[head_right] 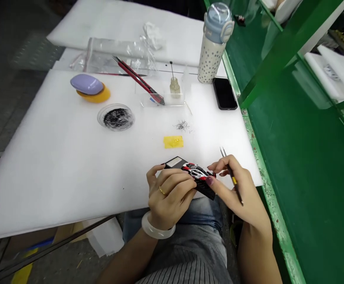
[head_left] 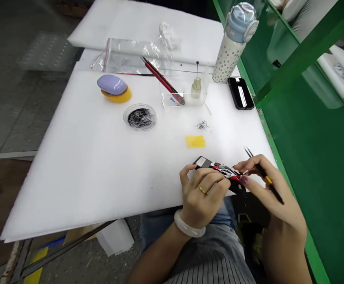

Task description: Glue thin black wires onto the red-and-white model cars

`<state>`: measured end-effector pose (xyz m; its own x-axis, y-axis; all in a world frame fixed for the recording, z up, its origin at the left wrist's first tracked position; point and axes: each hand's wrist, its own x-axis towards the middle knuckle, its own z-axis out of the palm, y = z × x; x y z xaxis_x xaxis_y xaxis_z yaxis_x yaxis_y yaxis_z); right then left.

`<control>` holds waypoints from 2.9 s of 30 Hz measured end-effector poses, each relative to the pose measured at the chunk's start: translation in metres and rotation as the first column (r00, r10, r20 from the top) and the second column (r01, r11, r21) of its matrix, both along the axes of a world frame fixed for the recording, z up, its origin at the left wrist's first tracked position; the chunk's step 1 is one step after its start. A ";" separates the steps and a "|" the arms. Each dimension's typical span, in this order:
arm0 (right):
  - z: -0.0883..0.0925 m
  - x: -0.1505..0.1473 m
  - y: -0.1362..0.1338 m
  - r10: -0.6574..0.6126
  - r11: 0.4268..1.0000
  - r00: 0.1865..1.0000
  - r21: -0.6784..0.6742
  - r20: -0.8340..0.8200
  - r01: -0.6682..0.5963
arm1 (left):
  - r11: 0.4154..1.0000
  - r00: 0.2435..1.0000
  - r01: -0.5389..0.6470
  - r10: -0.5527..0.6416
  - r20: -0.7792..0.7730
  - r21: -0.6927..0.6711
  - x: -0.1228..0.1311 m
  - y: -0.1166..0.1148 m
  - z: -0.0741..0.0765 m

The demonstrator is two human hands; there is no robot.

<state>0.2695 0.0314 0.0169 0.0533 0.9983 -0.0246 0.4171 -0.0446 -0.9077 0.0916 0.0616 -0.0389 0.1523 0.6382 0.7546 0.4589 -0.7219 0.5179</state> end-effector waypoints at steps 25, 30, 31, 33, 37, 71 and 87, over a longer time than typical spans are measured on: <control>-0.041 0.154 0.002 -0.809 0.426 0.230 0.270 0.541 0.864 | 0.995 0.993 0.089 -0.091 -0.074 -0.033 -0.042 0.016 -0.013; -0.028 0.062 -0.006 -0.723 0.668 0.682 0.363 0.109 0.650 | 0.983 0.973 0.137 -0.157 -0.170 -0.122 -0.044 0.014 -0.016; -0.026 0.036 -0.005 -0.528 0.818 0.848 0.303 0.056 0.489 | 0.979 0.973 0.146 -0.168 -0.158 -0.140 -0.046 0.013 -0.016; -0.022 -0.015 -0.001 -0.091 0.967 0.992 0.231 -0.086 0.108 | 0.966 0.978 0.166 -0.186 -0.091 -0.199 -0.050 0.011 -0.017; -0.023 -0.078 0.022 0.358 0.902 0.929 0.290 -0.094 -0.319 | 0.938 0.988 0.104 -0.058 0.146 -0.330 -0.061 0.005 -0.025; -0.051 -0.090 0.033 0.412 0.906 0.878 0.217 -0.244 -0.364 | 0.933 0.970 -0.033 0.116 0.213 -0.359 -0.058 -0.001 -0.012; -0.049 -0.091 0.035 0.421 0.902 0.876 0.210 -0.237 -0.376 | 0.929 0.962 -0.010 0.110 0.249 -0.371 -0.056 -0.002 -0.011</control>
<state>0.1784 0.0660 -0.0325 -0.3366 0.9254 0.1741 0.1073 0.2213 -0.9693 0.0359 0.0597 -0.0502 -0.0657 0.8769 0.4762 0.3078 -0.4361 0.8456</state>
